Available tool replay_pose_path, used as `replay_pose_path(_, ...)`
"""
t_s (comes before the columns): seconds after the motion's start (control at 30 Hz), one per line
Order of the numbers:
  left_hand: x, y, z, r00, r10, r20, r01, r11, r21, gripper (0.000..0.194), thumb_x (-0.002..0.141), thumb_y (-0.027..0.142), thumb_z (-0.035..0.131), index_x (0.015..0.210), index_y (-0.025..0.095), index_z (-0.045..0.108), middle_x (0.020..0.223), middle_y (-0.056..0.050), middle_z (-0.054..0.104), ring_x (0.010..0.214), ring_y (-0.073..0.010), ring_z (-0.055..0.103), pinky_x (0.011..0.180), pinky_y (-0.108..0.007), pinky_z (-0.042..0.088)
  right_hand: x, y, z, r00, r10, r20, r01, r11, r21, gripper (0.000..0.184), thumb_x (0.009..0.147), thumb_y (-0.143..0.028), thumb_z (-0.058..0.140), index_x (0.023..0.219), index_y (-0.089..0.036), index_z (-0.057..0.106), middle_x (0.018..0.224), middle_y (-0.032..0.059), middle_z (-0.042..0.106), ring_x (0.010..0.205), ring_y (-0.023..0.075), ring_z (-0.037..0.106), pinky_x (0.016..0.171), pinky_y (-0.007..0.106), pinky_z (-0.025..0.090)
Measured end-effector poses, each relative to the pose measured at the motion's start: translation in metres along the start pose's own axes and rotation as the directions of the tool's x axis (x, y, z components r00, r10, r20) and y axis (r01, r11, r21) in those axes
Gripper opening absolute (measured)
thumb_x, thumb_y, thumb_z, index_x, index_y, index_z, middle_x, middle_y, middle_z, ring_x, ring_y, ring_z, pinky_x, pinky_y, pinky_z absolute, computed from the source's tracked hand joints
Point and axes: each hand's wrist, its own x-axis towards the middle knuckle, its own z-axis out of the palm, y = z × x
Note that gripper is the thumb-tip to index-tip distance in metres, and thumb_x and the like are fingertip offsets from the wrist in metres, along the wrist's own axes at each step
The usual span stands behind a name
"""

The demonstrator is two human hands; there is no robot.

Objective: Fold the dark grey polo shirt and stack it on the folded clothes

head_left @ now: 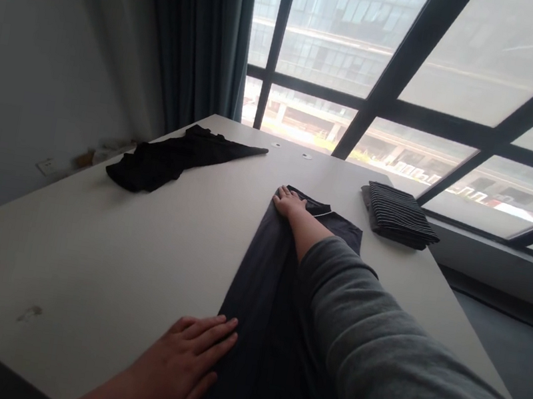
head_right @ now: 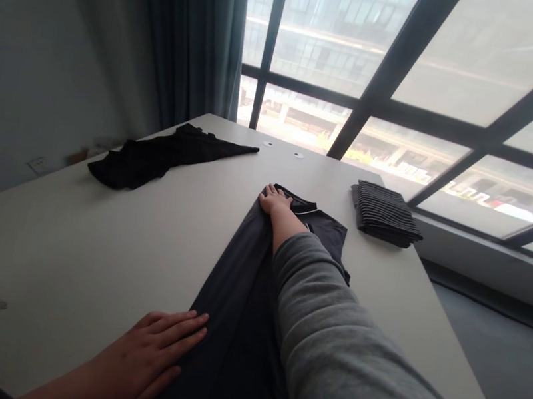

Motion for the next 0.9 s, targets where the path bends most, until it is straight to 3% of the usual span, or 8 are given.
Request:
replay_pose_path(0.3, -0.002, -0.001, 0.003, 0.999, -0.017, -0.036, 0.015, 0.998, -0.062, 0.065, 0.098, 0.024, 0.059, 0.161, 0.029, 0.042, 0.168, 0.0, 0.04, 0.151, -0.0229, 0.044, 0.12, -0.041, 0.042, -0.007, -0.007, -0.011, 0.999, 0.01, -0.038, -0.012, 0.998, -0.066, 0.072, 0.108, -0.055, 0.021, 0.172, -0.021, 0.017, 0.177, 0.0068, 0.003, 0.163, 0.0374, -0.007, 0.125, 0.073, -0.001)
replay_pose_path(0.47, -0.002, -0.004, 0.004, 0.998, -0.039, -0.056, 0.033, 0.993, -0.11, 0.063, 0.097, 0.026, 0.06, 0.158, 0.03, 0.046, 0.166, -0.001, 0.044, 0.15, -0.0239, 0.046, 0.12, -0.044, 0.042, -0.051, -0.023, -0.006, 0.979, -0.132, -0.157, 0.103, 0.978, -0.179, 0.074, 0.107, -0.05, 0.026, 0.171, -0.013, 0.02, 0.176, 0.011, 0.006, 0.164, 0.0309, -0.003, 0.129, 0.065, -0.003)
replay_pose_path(0.7, -0.005, -0.009, 0.015, 0.991, -0.021, -0.13, 0.023, 1.0, 0.019, 0.06, 0.101, 0.027, 0.055, 0.159, 0.025, 0.045, 0.17, -0.005, 0.036, 0.157, -0.0254, 0.036, 0.127, -0.047, 0.034, -0.141, -0.038, 0.037, 0.947, -0.314, -0.06, 0.303, 0.941, -0.149, 0.088, 0.105, -0.066, 0.024, 0.168, -0.005, 0.026, 0.174, 0.0194, 0.013, 0.163, 0.0322, 0.012, 0.133, 0.048, 0.011)
replay_pose_path(0.8, -0.005, -0.009, 0.022, 0.989, 0.014, -0.148, -0.002, 0.997, 0.08, 0.064, 0.103, 0.029, 0.052, 0.164, 0.022, 0.036, 0.172, -0.009, 0.031, 0.159, -0.0255, 0.031, 0.131, -0.05, 0.026, -0.15, -0.043, 0.041, 0.949, -0.312, -0.044, 0.305, 0.945, -0.114, 0.09, 0.105, -0.067, 0.026, 0.169, -0.005, 0.022, 0.174, 0.0189, 0.007, 0.164, 0.0316, 0.011, 0.133, 0.045, 0.014)
replay_pose_path(0.9, -0.009, -0.006, 0.027, 0.994, 0.025, -0.108, -0.013, 0.994, 0.109, 0.067, 0.104, 0.028, 0.048, 0.168, 0.022, 0.028, 0.172, -0.009, 0.028, 0.161, -0.027, 0.026, 0.13, -0.053, 0.028, -0.139, -0.048, 0.033, 0.963, -0.269, -0.031, 0.266, 0.961, -0.076, 0.087, 0.106, -0.066, 0.026, 0.17, -0.008, 0.02, 0.175, 0.0166, 0.005, 0.164, 0.0304, 0.008, 0.133, 0.049, 0.01)
